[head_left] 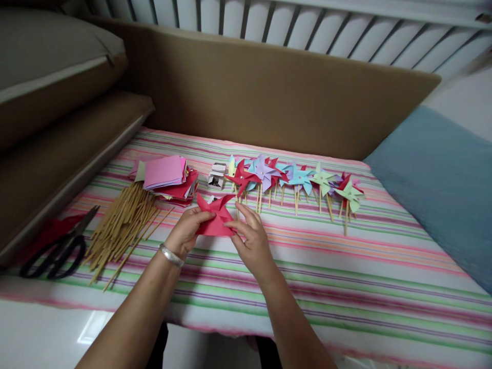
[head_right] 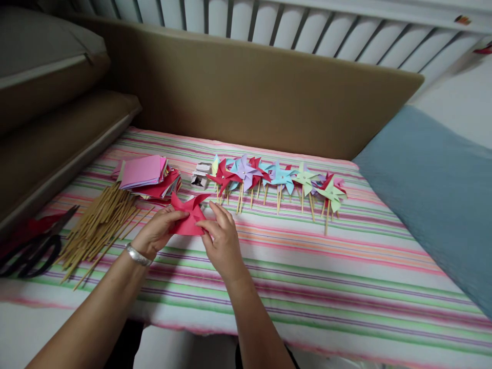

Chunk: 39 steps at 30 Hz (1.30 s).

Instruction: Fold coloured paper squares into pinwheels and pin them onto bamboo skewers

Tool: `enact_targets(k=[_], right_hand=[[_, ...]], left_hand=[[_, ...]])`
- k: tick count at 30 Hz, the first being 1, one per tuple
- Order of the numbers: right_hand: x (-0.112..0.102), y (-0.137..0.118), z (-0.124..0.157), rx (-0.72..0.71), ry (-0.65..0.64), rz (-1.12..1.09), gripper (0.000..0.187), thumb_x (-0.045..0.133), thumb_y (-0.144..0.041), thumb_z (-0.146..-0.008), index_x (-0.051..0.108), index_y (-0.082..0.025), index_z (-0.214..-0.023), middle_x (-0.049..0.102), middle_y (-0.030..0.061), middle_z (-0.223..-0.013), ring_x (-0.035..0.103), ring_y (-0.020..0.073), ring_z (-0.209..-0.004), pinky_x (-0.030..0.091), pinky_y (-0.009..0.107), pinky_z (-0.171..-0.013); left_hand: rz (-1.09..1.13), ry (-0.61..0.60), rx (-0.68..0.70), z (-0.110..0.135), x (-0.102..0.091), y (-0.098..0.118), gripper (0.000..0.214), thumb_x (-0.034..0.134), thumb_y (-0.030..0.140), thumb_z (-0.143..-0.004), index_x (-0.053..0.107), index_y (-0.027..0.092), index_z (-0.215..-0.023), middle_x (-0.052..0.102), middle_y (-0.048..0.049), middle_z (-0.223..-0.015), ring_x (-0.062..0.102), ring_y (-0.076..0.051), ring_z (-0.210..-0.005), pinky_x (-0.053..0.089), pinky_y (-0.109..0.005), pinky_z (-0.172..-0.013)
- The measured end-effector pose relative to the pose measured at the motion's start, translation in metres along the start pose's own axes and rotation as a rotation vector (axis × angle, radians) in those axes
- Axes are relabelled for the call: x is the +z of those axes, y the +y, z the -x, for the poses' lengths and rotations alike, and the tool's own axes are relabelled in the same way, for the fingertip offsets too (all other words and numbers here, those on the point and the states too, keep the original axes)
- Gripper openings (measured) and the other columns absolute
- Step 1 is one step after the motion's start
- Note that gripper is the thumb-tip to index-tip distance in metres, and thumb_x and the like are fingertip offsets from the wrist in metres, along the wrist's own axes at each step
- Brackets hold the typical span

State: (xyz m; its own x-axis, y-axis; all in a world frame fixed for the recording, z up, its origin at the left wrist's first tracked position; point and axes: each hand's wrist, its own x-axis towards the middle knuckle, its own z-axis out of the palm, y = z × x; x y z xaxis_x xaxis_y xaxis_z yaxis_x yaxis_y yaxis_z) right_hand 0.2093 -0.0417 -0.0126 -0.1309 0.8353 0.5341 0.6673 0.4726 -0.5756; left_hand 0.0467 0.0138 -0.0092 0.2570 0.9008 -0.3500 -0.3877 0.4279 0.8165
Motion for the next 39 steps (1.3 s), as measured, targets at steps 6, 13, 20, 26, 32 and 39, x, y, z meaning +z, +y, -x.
enact_targets(k=[6,13,20,26,32,39], right_hand=[[-0.002,0.001,0.0,0.091,-0.08,-0.138,0.013,0.057,-0.024,-0.082,0.07,-0.025,-0.084,0.042,0.0061,-0.139,0.034,0.0233,-0.131,0.033,0.044,-0.105],[0.005,0.002,-0.001,0.314,0.043,-0.238,0.005,0.068,-0.026,-0.072,0.066,-0.022,-0.071,0.049,0.0082,-0.134,0.036,0.0251,-0.129,0.028,0.046,-0.106],[0.004,0.005,0.0,0.341,0.065,-0.18,0.005,0.065,-0.024,-0.073,0.064,-0.022,-0.068,0.049,0.0071,-0.135,0.032,0.0268,-0.131,0.028,0.05,-0.105],[-0.003,0.0,-0.001,0.289,-0.015,-0.124,0.01,0.058,-0.022,-0.078,0.066,-0.022,-0.073,0.049,0.0077,-0.135,0.029,0.0275,-0.133,0.027,0.052,-0.104],[-0.004,-0.004,-0.002,0.354,-0.021,-0.082,0.008,0.063,-0.019,-0.073,0.066,-0.022,-0.066,0.05,0.0066,-0.133,0.031,0.0296,-0.132,0.027,0.054,-0.104],[-0.004,-0.005,-0.004,0.435,-0.074,-0.03,0.006,0.065,-0.019,-0.071,0.068,-0.02,-0.066,0.05,0.0119,-0.133,0.033,0.0311,-0.13,0.026,0.053,-0.104]], left_hand=[[-0.096,0.012,-0.007,0.004,0.005,0.003,0.012,0.075,0.017,-0.051,0.067,0.012,-0.057,0.066,-0.0015,-0.054,0.054,-0.01,-0.049,0.04,-0.023,-0.054],[-0.211,-0.01,-0.001,0.005,0.014,-0.008,0.012,0.073,0.017,-0.05,0.068,0.012,-0.06,0.065,-0.0007,-0.055,0.053,-0.009,-0.05,0.039,-0.022,-0.056],[-0.246,-0.027,-0.009,0.006,0.017,-0.012,0.015,0.071,0.017,-0.049,0.07,0.013,-0.063,0.065,-0.001,-0.054,0.052,-0.01,-0.049,0.039,-0.024,-0.056],[-0.217,-0.094,-0.004,0.004,0.013,-0.012,0.015,0.073,0.021,-0.053,0.072,0.013,-0.066,0.068,-0.0033,-0.06,0.056,-0.012,-0.054,0.042,-0.025,-0.06],[-0.244,-0.073,-0.015,0.006,0.016,-0.011,0.014,0.073,0.02,-0.05,0.07,0.012,-0.062,0.064,-0.0014,-0.054,0.05,-0.009,-0.047,0.037,-0.023,-0.051],[-0.251,-0.135,-0.051,0.006,0.014,-0.014,0.018,0.075,0.023,-0.054,0.073,0.012,-0.069,0.067,-0.0028,-0.059,0.054,-0.01,-0.051,0.038,-0.022,-0.053]])
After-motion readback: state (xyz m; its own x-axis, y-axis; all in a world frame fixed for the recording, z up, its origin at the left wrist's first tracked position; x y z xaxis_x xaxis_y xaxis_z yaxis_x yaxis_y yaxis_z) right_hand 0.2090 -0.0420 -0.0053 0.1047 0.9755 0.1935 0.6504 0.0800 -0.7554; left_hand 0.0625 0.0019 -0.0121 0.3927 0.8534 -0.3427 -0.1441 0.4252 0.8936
